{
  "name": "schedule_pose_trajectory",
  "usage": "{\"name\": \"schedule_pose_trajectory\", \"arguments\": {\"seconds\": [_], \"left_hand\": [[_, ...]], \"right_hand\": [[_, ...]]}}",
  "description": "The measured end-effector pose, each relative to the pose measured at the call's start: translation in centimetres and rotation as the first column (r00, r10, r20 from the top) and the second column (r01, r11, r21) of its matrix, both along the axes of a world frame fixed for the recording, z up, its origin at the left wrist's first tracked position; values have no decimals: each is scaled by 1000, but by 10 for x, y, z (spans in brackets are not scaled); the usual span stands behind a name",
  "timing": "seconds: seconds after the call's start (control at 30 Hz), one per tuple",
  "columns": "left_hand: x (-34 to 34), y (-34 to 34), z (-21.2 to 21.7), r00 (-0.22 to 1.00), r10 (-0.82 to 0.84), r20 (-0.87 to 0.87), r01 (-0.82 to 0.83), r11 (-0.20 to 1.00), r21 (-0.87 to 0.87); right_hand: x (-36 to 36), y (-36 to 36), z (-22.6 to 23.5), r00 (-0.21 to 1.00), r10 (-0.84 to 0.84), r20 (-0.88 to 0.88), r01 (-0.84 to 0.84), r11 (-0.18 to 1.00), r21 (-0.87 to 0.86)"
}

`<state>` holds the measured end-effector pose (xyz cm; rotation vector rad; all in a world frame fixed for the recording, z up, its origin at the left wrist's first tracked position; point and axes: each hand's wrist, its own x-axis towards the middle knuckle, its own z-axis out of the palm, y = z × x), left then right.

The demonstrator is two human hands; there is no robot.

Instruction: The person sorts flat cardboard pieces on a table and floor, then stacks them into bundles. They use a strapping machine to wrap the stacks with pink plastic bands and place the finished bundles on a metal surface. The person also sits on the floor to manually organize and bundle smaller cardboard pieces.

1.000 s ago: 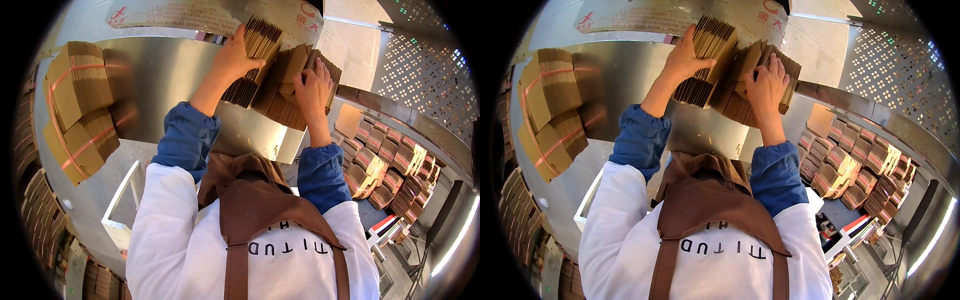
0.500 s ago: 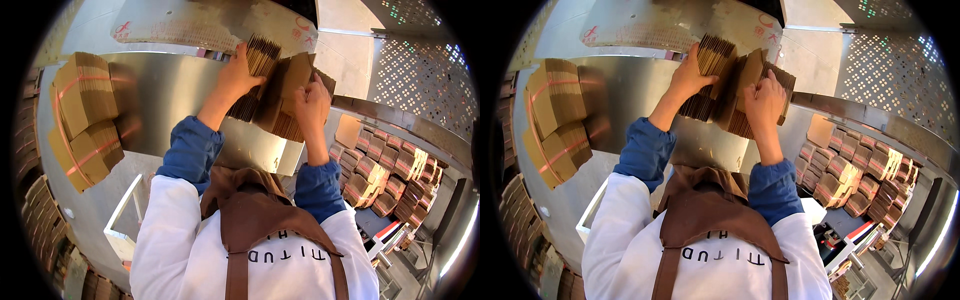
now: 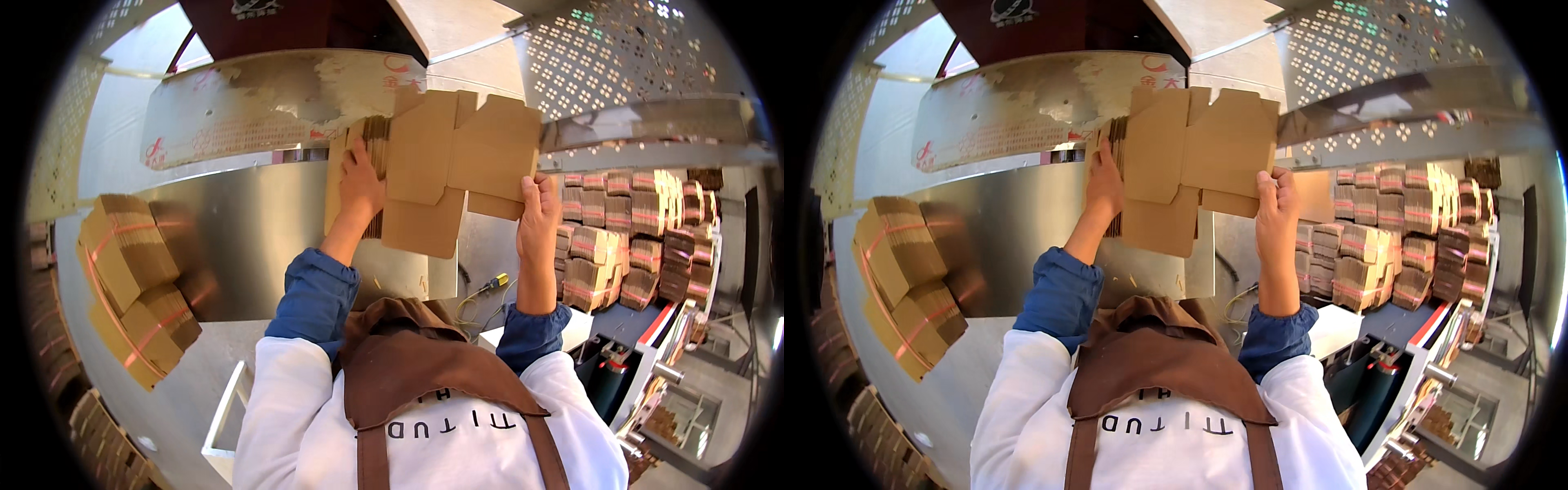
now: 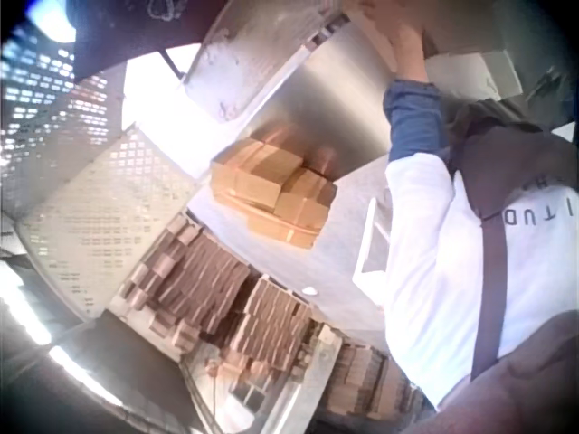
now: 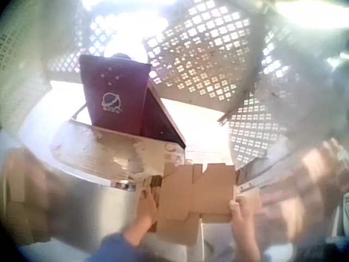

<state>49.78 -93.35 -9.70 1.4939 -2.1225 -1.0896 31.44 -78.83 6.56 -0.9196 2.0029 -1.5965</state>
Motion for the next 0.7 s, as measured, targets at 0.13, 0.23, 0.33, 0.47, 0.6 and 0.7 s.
{"name": "schedule_pose_trajectory", "arguments": {"seconds": [0.13, 0.23, 0.33, 0.47, 0.6, 0.7], "left_hand": [[18, -24, -30, 966, -105, -238, 103, 994, -22], [35, -45, -38, 924, -209, -319, 224, 975, 9], [45, -52, -44, 910, -272, -314, 270, 962, -49], [36, -40, -18, 876, -363, -317, 332, 932, -148], [42, -38, -25, 909, -399, -116, 324, 855, -405], [54, -40, -33, 950, -250, -186, 206, 952, -227]], "right_hand": [[-2, 12, 3, 961, 13, 277, -3, 999, -36], [-3, 15, 1, 913, 40, 406, -14, 998, -68], [-8, 17, -3, 889, 64, 453, -34, 997, -74], [-18, 25, -15, 851, 68, 521, -40, 997, -65], [-17, 23, -17, 750, 64, 659, -48, 998, -42], [-21, 22, -27, 761, 86, 643, -60, 996, -61]]}}
